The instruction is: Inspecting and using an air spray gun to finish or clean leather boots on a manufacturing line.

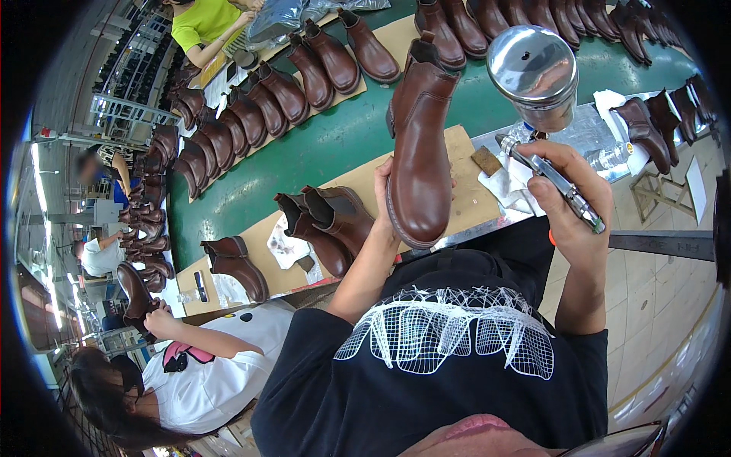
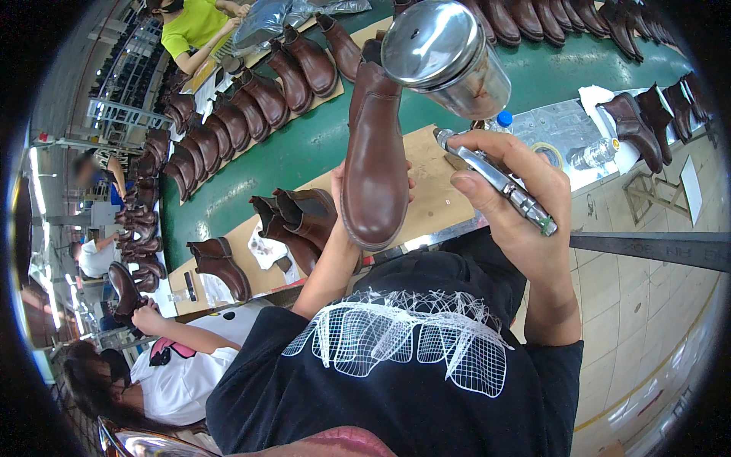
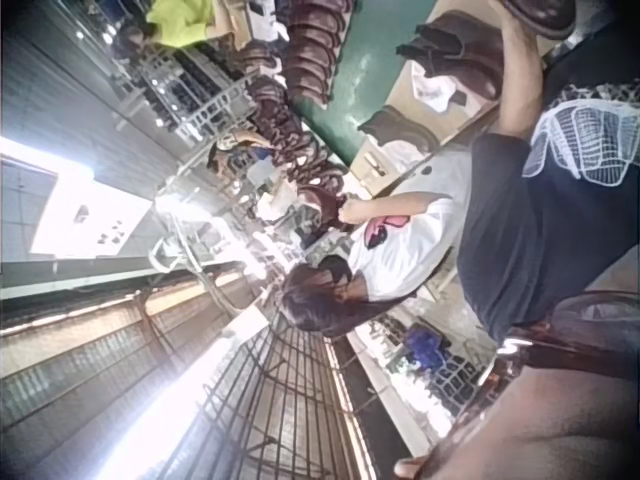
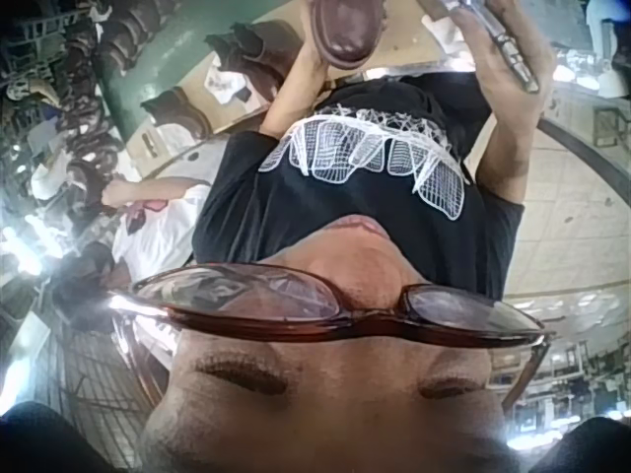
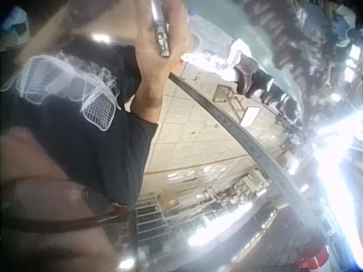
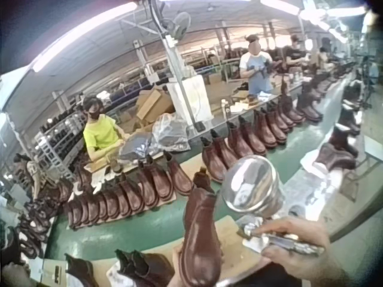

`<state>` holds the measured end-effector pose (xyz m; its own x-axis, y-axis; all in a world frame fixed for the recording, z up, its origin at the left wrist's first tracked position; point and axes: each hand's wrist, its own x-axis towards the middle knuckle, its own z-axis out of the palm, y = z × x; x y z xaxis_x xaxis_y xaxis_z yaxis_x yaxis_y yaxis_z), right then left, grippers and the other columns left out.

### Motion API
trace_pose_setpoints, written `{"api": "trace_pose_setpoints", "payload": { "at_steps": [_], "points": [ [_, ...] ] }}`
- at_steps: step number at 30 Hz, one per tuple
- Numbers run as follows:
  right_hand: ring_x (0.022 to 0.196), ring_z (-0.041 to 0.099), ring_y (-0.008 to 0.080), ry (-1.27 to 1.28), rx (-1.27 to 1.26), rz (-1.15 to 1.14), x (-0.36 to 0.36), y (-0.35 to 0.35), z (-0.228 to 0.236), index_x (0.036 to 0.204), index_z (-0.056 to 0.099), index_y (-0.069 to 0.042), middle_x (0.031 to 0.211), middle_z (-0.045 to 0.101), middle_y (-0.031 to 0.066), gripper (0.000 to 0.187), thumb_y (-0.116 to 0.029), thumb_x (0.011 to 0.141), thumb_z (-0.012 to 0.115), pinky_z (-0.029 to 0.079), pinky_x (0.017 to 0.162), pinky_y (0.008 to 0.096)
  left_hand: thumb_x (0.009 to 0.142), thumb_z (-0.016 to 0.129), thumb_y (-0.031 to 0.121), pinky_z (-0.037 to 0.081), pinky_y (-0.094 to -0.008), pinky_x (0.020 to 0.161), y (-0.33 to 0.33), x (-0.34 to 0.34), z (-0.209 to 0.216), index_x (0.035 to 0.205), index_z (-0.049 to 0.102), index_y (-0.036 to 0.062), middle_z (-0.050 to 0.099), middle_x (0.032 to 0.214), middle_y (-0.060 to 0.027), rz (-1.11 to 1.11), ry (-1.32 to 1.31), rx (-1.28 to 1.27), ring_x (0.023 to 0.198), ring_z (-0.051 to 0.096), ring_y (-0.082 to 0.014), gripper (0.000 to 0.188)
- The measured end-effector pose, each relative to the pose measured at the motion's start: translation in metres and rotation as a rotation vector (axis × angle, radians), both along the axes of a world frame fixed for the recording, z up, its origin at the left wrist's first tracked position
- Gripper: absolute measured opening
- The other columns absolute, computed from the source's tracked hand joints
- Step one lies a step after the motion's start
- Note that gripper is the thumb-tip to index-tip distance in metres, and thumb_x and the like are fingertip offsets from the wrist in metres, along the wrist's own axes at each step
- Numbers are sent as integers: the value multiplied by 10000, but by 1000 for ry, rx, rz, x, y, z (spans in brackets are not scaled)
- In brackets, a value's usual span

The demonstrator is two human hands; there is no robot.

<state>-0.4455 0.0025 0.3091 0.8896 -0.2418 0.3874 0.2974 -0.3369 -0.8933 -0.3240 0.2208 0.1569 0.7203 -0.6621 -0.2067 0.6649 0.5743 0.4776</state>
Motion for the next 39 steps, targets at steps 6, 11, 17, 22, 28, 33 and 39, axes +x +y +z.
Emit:
{"api": "trace_pose_setpoints", "payload": {
  "at_steps": [6, 11, 17, 22, 28, 33, 39],
  "points": [
    [614, 526, 60, -1, -27, 13, -4, -2, 2, 1077, 691, 0, 838, 668, 34, 252, -114, 858, 744, 389, 561, 213, 977, 436, 426, 612, -459, 682, 7, 6, -1, 1346, 423, -70, 597, 1143, -307, -172, -10, -118, 863, 679, -428, 618],
    [671, 591, 94, -6, -78, 15, -8, -3, 1, 1059, 695, -7, 866, 692, 58, 255, -125, 840, 755, 417, 598, 241, 950, 585, 298, 602, -473, 594, 6, 11, -5, 1339, 434, -67, 581, 1128, -335, -260, -75, -241, 843, 672, -447, 555],
    [757, 642, 159, 33, -155, 18, -15, -2, 3, 1034, 705, -37, 882, 704, 71, 269, -153, 803, 776, 425, 730, 283, 937, 608, 307, 594, -501, 542, -2, 7, 8, 1353, 435, -44, 561, 1196, -290, -143, -25, -230, 828, 657, -468, 571],
    [756, 642, 159, 69, -171, 63, -18, -4, 2, 1025, 712, -67, 850, 698, 50, 268, -170, 789, 786, 394, 748, 292, 940, 601, 307, 597, -516, 538, -6, 9, 12, 1360, 436, -38, 553, 1218, -280, -145, -19, -255, 820, 655, -478, 568],
    [740, 635, 153, 74, -217, 88, -21, -8, -10, 1028, 716, -82, 816, 690, 31, 260, -162, 790, 784, 378, 693, 289, 962, 536, 428, 596, -492, 537, 2, 15, -16, 1447, 358, 28, 527, 1197, -337, -273, 89, -374, 851, 651, -511, 653],
    [777, 631, 143, 158, -5, 76, -27, -14, -27, 1074, 709, -39, 911, 701, 64, 290, -157, 817, 773, 444, 760, 282, 964, 458, 568, 588, -441, 555, 5, 13, -38, 1515, 282, 132, 486, 1200, -394, -430, 285, -640, 927, 637, -539, 724],
    [826, 633, 152, 80, 81, 45, -23, -18, 1, 1090, 700, -5, 952, 693, 81, 319, -205, 851, 763, 479, 785, 265, 949, 489, 557, 589, -442, 618, 3, -2, -38, 1508, 303, 147, 396, 1367, -349, -544, 299, -776, 910, 620, -530, 718]
  ]
}}
